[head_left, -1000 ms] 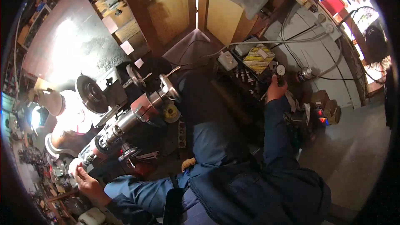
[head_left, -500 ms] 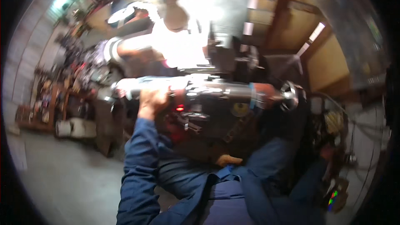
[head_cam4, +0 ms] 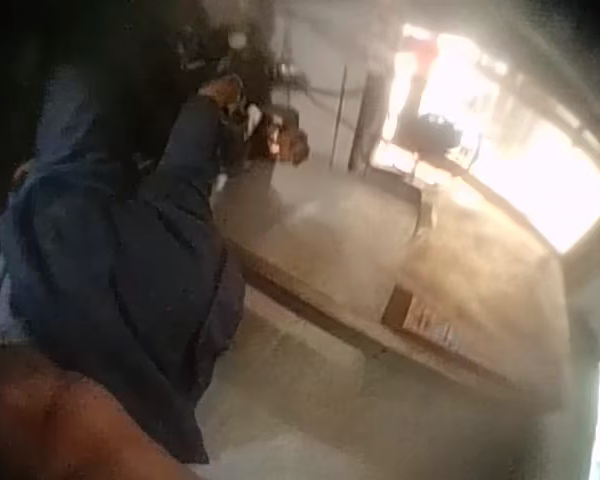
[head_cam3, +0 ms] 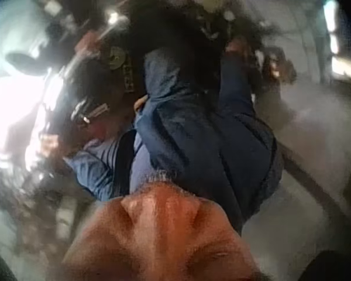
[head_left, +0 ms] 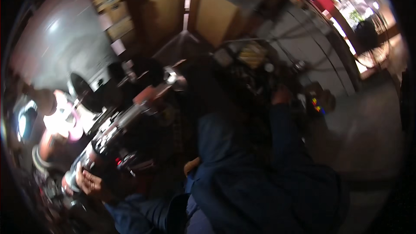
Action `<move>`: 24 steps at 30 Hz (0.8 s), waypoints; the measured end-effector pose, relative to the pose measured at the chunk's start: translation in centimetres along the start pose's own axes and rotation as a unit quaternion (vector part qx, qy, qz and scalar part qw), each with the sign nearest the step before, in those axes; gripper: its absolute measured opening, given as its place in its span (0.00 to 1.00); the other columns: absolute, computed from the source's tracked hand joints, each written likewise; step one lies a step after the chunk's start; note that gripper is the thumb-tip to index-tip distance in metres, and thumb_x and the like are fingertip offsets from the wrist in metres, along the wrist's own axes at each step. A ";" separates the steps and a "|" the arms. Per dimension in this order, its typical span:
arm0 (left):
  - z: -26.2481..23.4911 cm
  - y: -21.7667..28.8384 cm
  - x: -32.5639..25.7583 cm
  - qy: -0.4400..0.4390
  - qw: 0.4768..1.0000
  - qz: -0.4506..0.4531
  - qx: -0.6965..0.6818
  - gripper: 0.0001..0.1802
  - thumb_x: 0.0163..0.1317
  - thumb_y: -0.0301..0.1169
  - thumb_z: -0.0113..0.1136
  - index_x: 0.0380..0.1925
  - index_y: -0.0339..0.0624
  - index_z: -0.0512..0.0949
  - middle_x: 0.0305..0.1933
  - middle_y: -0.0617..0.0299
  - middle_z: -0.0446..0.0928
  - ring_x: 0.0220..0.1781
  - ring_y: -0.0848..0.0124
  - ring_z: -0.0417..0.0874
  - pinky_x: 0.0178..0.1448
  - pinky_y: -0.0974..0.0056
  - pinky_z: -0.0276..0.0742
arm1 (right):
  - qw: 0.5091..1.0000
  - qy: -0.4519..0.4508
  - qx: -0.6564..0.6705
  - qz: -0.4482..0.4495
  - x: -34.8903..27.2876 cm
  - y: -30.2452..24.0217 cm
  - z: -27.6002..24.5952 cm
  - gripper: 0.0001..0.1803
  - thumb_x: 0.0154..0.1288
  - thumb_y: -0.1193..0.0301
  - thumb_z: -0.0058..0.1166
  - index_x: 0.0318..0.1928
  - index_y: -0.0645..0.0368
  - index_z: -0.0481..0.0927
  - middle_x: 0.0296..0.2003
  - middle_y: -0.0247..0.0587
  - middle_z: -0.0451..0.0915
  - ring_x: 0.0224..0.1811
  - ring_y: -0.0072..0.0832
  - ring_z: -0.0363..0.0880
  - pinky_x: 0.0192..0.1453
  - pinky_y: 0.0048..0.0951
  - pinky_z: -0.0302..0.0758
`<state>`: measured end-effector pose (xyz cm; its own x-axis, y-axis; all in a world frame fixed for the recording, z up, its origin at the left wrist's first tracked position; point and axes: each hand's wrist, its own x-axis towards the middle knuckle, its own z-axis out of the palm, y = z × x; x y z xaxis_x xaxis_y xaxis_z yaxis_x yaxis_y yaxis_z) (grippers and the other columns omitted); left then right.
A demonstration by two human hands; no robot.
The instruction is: The person works on a metal machinery part, using a handheld digital caliper to measure the diameter of a cylindrical component while it is mounted on a larger industrial lathe-like machine, turning dials on the machine by hand and looking at a pressure gauge.
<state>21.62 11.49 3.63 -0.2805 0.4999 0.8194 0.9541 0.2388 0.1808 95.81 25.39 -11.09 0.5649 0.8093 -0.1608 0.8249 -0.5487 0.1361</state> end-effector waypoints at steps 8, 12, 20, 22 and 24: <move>2.8 -3.4 2.3 -0.291 0.951 0.081 0.061 0.24 0.74 0.42 0.39 0.46 0.36 0.80 0.47 0.46 0.80 0.47 0.46 0.78 0.52 0.48 0.69 | 0.969 0.233 0.045 0.074 -5.2 11.1 1.7 0.29 0.71 0.52 0.46 0.60 0.62 0.71 0.60 0.57 0.71 0.60 0.52 0.70 0.62 0.51 0.68; 5.4 -10.8 3.5 -0.368 0.916 0.130 0.091 0.22 0.72 0.39 0.40 0.53 0.32 0.73 0.39 0.42 0.80 0.38 0.44 0.81 0.43 0.48 0.74 | 0.964 0.010 0.152 0.217 -1.7 10.2 -2.9 0.23 0.69 0.58 0.49 0.54 0.64 0.75 0.54 0.60 0.74 0.53 0.53 0.76 0.56 0.51 0.74; 4.9 -1.2 5.4 -0.329 0.935 0.085 0.101 0.19 0.71 0.36 0.41 0.53 0.34 0.72 0.39 0.41 0.80 0.40 0.48 0.81 0.44 0.52 0.78 | 0.996 0.083 -0.023 0.037 4.1 23.3 2.0 0.17 0.58 0.66 0.60 0.44 0.66 0.81 0.43 0.59 0.79 0.43 0.50 0.80 0.46 0.49 0.78; 4.6 -0.2 5.0 -0.291 0.948 0.081 0.098 0.19 0.72 0.36 0.40 0.52 0.34 0.72 0.39 0.42 0.80 0.40 0.48 0.81 0.44 0.53 0.77 | 0.993 -0.016 0.074 0.087 3.2 20.7 -2.4 0.23 0.58 0.66 0.61 0.52 0.63 0.78 0.45 0.55 0.80 0.46 0.47 0.80 0.49 0.46 0.78; 5.6 1.2 4.2 -0.272 0.956 0.080 0.081 0.19 0.72 0.36 0.40 0.52 0.34 0.72 0.39 0.42 0.80 0.40 0.48 0.81 0.44 0.53 0.77 | 0.931 -0.079 0.351 0.063 2.4 23.7 -2.2 0.33 0.55 0.65 0.65 0.61 0.59 0.71 0.54 0.51 0.76 0.55 0.43 0.77 0.55 0.46 0.76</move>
<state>20.94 18.56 4.24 -0.1874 0.8890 0.4178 0.9728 0.2269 -0.0463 116.68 14.79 -6.10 0.6088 0.7183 -0.3369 0.5313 -0.6845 -0.4992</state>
